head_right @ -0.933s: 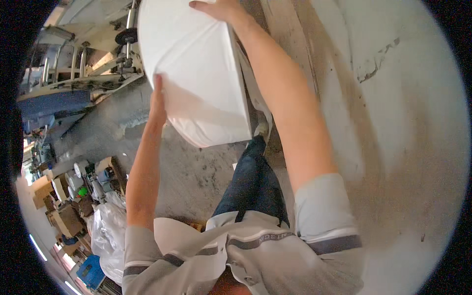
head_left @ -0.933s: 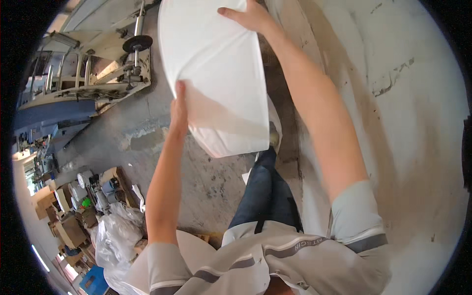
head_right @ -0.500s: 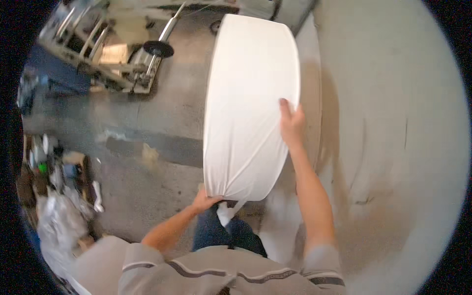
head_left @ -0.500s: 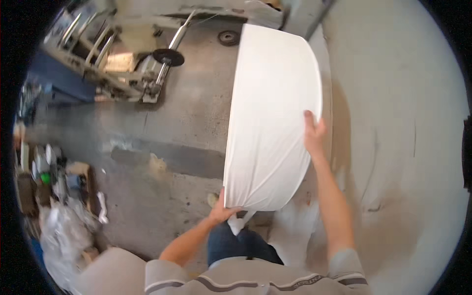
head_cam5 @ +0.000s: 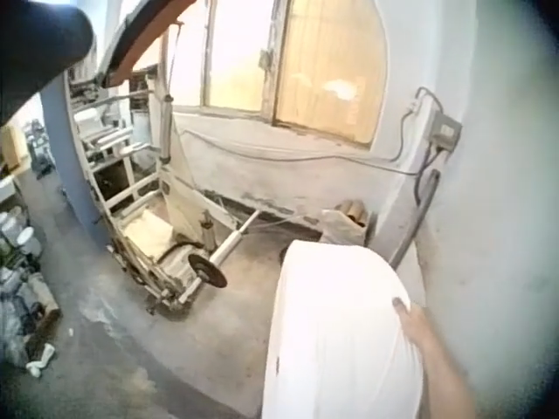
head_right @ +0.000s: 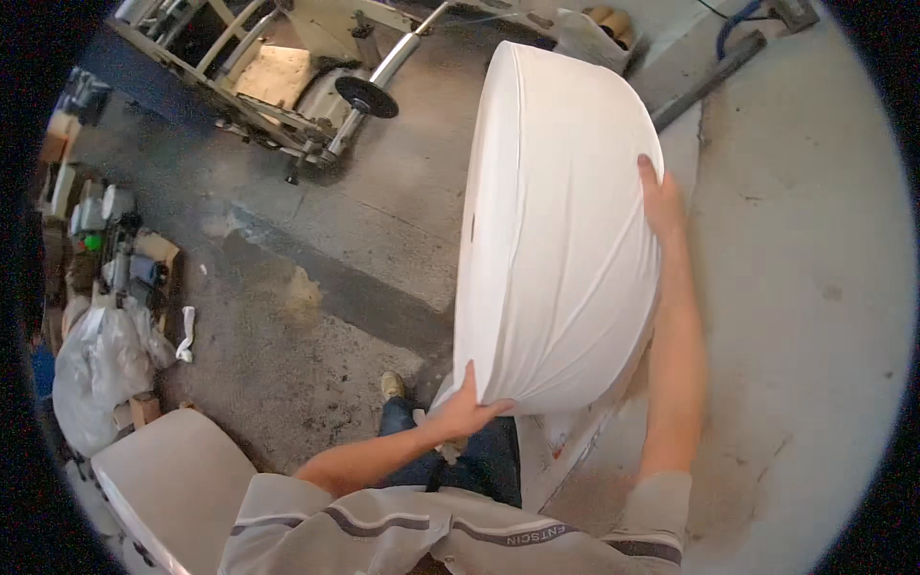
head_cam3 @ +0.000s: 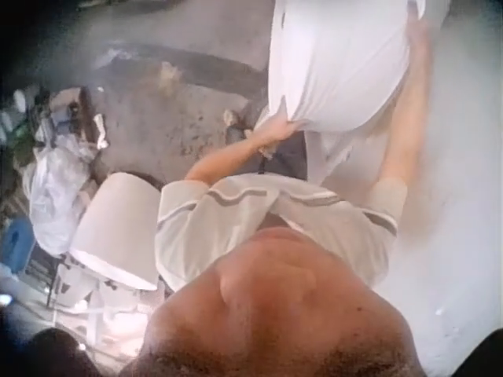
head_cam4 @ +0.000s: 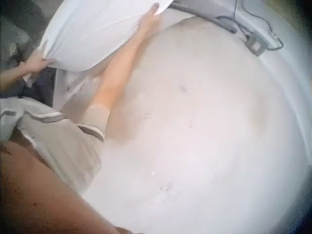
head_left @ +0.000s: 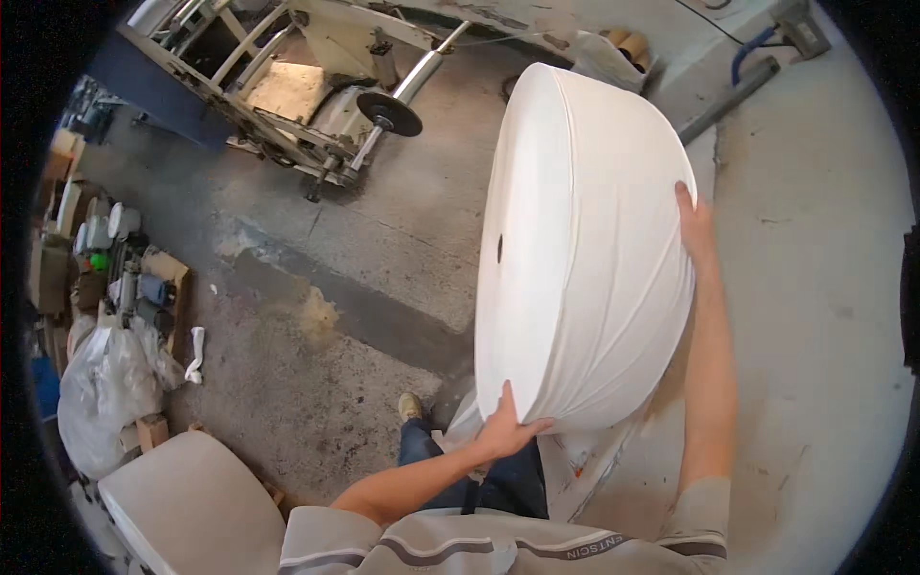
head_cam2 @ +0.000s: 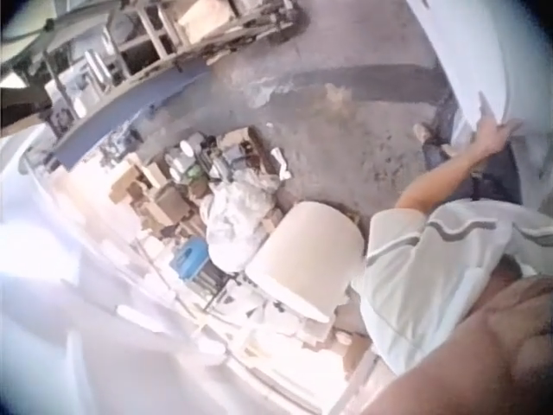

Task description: Loading a large roll of paper onto a machine spindle and removing the protective wrapping.

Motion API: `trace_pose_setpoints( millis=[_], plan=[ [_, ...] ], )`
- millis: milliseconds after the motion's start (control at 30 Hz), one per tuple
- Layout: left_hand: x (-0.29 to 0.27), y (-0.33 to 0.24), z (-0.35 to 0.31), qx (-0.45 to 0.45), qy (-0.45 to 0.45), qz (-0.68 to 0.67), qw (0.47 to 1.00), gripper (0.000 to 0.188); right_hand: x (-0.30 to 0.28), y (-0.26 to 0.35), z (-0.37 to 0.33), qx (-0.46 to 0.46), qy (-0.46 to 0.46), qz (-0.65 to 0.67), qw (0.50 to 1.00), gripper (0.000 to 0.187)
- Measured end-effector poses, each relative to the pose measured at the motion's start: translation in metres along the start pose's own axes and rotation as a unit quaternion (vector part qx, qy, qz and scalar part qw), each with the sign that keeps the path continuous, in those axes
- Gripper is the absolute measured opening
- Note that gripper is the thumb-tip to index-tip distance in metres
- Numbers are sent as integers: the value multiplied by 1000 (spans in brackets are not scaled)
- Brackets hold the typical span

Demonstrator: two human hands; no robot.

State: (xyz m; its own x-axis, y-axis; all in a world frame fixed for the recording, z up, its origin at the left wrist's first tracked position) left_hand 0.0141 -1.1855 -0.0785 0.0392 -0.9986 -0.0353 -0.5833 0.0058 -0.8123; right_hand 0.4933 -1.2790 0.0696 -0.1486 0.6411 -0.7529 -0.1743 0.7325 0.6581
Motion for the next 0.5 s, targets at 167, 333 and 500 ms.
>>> trace_pose_setpoints(
  millis=[167, 333, 500],
  plan=[
    [32, -70, 42, -49, -38, -2, 998, 125, 37, 52, 93, -66, 64, -13, 996, 72],
    [54, -88, 74, -57, -27, 0, 998, 118, 77, 104, 124, -103, 150, 8, 983, 68],
    [44, -92, 76, -81, 29, 19, 996, 114, 96, 137, 117, -102, 155, -8, 983, 64]
  ],
)
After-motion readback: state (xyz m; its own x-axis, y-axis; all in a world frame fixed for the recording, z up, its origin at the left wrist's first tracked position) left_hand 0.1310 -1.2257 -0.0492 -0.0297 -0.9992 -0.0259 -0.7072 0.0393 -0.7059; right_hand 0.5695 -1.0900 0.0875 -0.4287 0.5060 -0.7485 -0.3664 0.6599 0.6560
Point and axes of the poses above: each hand's wrist, its own z-axis towards the middle knuckle, its own x-axis out of the palm, y = z × x, the point moved 6 cm from there along z, towards the middle knuckle, and after that the axes turned 3 degrees about x, right-handed, at the moved point
